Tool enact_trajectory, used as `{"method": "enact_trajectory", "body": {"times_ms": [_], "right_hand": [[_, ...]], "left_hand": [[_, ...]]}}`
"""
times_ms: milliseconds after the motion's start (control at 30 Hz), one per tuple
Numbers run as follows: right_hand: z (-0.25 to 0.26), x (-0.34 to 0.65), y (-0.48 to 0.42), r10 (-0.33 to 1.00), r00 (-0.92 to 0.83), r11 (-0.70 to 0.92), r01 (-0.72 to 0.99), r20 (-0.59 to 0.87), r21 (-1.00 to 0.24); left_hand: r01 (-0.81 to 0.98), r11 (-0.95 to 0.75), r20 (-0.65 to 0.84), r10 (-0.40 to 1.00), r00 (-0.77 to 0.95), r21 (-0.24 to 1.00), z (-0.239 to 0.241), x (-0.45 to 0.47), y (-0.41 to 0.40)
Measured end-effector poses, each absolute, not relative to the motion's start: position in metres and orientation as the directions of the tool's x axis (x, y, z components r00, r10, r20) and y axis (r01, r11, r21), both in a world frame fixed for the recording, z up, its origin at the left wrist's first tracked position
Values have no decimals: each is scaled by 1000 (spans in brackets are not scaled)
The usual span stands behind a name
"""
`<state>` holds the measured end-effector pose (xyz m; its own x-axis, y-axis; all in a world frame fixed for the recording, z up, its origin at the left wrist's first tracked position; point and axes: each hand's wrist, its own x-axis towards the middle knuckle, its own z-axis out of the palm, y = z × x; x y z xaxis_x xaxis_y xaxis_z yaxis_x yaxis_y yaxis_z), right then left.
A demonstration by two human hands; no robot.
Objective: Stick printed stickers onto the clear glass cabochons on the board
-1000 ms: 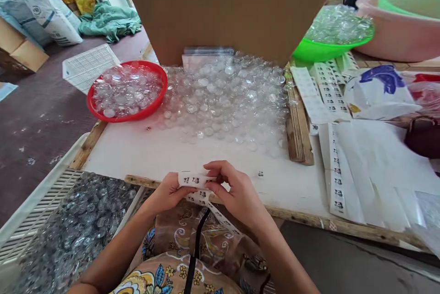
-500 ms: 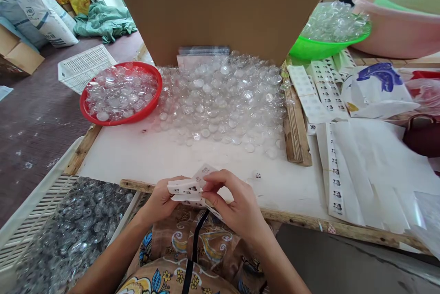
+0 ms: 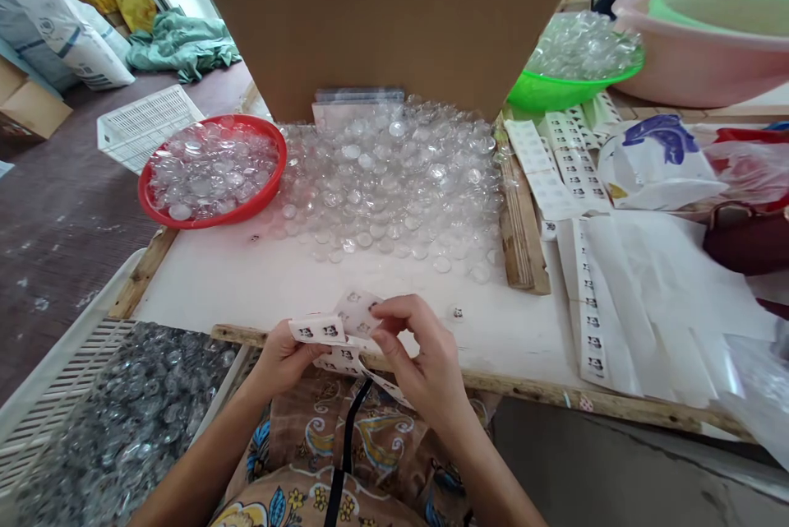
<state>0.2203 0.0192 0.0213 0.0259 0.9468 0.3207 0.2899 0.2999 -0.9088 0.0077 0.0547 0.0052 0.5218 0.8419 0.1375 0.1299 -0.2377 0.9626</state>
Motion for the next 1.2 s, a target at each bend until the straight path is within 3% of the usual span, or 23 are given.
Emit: {"method": "enact_trajectory", "body": {"times_ms": [200, 433, 500, 600, 700, 800, 933, 1200], "right_hand": [[15, 219, 27, 962, 95, 203, 378, 257, -903], [4, 216, 28, 991, 107, 61, 216, 86, -975], [2, 217, 29, 991, 106, 54, 214, 78, -975], [2, 219, 31, 975, 135, 117, 368, 178, -922], [4, 220, 33, 921, 112, 260, 539, 374, -801], [5, 222, 35, 886, 46, 336, 620, 460, -709], [5, 224, 37, 904, 12, 331, 615, 428, -716], [7, 224, 36, 958, 43, 236, 449, 285, -862]], "left_hand": [[39, 0, -19, 877, 480, 999, 2, 8, 53], [-48, 348, -285, 831, 478, 936, -9, 9, 54], [-93, 428, -336, 811, 478, 899, -13, 9, 54], [-176, 528, -397, 784, 476, 831, -19, 9, 54], [-220, 552, -414, 786, 459, 804, -21, 10, 54], [-205, 550, -421, 787, 450, 809, -21, 11, 54], [-165, 523, -408, 795, 450, 836, -20, 11, 55], [-78, 404, -323, 821, 471, 911, -10, 9, 56]]}}
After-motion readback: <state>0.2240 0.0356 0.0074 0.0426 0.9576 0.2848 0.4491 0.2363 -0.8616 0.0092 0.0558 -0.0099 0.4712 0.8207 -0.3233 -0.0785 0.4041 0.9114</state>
